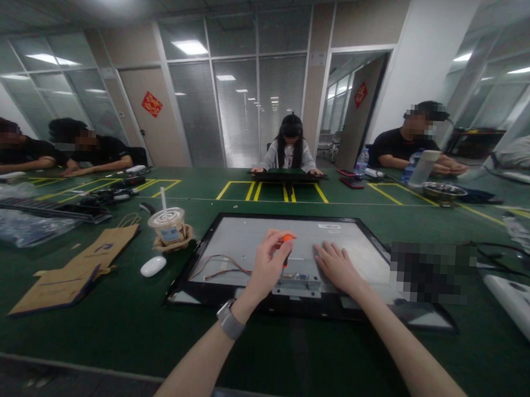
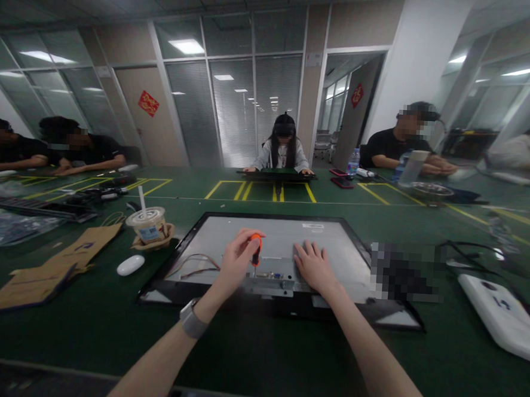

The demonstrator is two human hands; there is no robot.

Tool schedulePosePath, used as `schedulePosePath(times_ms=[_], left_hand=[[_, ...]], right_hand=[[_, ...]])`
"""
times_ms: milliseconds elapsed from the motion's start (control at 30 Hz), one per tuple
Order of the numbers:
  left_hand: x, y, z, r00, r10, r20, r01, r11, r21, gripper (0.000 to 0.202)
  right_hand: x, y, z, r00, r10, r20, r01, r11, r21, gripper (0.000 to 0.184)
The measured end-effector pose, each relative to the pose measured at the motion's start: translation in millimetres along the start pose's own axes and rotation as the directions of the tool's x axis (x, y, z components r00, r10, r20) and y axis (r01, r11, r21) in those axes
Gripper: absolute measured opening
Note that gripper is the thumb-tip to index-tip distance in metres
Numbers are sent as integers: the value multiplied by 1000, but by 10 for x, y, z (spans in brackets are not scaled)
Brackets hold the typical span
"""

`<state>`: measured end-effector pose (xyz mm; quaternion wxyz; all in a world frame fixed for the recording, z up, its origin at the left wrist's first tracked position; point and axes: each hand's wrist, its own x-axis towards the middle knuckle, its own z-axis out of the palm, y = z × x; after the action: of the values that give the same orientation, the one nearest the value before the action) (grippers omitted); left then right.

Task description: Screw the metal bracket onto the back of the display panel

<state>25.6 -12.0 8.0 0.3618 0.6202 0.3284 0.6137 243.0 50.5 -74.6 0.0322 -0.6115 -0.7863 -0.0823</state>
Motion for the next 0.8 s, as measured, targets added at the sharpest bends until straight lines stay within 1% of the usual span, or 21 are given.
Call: schedulePosePath(times_ms=[133, 200, 300, 367, 433, 533, 600, 800], left_hand=[[16, 43, -43, 999, -53, 0, 53, 992, -118, 28], [33, 39, -72, 997, -67, -35, 59, 982, -181, 28], [56, 16, -88, 990, -89, -114, 57, 965, -256, 22], [62, 4, -81, 984, -118, -132, 76, 955, -288, 20], [62, -3, -71, 985, -126, -119, 88, 954, -287, 24], [58, -12, -70, 992, -102, -77, 79, 963, -259, 36], [59, -21, -79, 995, -89, -46, 73, 959, -273, 39], [70, -33, -99, 996, -88, 26, 91, 900, -425, 28]], right_hand=[[-10, -4, -10, 1000, 0, -3, 0, 1000, 8, 52], [-13, -5, -15, 1000, 4, 0, -4, 1000, 12, 52], [-11, -4, -24, 1000, 11, 19, -11, 1000, 7, 53], [-9, -4, -27, 999, 12, 31, -12, 1000, 6, 53], [-8, -3, -27, 999, 11, 36, -12, 1000, 12, 53], [-10, -2, -23, 999, 10, 33, -10, 1000, 23, 53], [-12, -1, -19, 1000, 10, 28, -11, 1000, 29, 53], [-13, 12, 3, 1000, 5, 11, -5, 999, 36, 54]])
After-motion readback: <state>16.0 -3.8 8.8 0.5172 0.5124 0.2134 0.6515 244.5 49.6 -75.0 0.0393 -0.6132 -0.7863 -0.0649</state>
